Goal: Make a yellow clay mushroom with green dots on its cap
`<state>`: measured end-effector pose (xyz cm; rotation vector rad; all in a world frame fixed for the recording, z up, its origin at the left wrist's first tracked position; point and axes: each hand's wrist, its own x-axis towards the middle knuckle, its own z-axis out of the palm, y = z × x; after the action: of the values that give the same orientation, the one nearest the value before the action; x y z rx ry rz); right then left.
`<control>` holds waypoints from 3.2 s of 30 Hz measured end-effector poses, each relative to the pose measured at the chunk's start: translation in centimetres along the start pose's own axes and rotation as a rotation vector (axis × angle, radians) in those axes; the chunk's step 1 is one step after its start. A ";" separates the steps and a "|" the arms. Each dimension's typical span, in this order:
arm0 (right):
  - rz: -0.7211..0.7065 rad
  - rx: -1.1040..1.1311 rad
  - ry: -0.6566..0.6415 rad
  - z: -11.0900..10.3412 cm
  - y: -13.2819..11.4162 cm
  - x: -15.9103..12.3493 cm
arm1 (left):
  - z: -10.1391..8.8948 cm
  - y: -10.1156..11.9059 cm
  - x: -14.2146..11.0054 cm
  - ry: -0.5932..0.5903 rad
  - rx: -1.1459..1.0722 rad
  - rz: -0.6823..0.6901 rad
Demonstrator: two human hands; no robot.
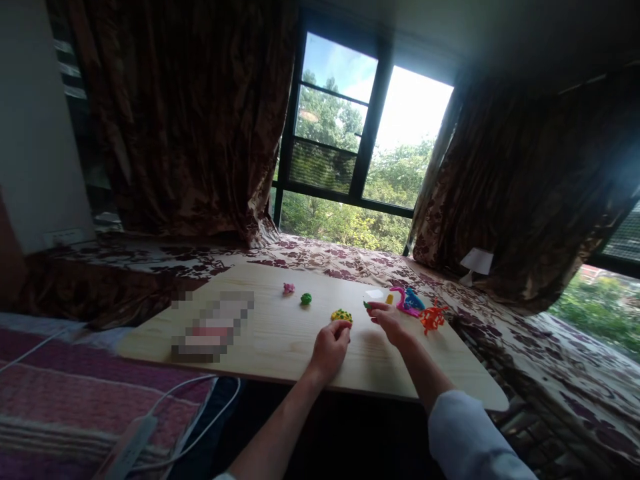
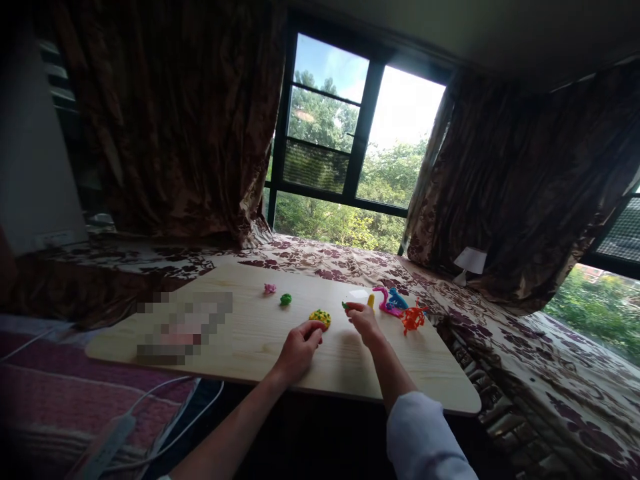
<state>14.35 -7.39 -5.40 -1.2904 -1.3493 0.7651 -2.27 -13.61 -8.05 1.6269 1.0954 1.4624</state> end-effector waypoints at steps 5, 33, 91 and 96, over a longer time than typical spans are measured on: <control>-0.138 -0.032 -0.099 1.1 -0.1 -6.8 | 0.3 -0.1 0.1 -0.019 -0.023 0.016; -0.317 -0.011 0.048 1.5 0.8 -8.9 | 1.0 0.9 -0.5 -0.124 0.170 0.114; -0.296 -0.069 0.073 1.4 1.1 -8.4 | 1.5 0.9 -0.2 -0.165 0.257 0.143; -0.303 -0.128 0.097 1.5 1.2 -8.4 | 1.6 0.5 -0.2 -0.147 0.261 0.139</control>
<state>11.99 -14.86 -9.00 -1.1696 -1.4903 0.4080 -0.59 -13.88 -7.91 1.9943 1.1451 1.3031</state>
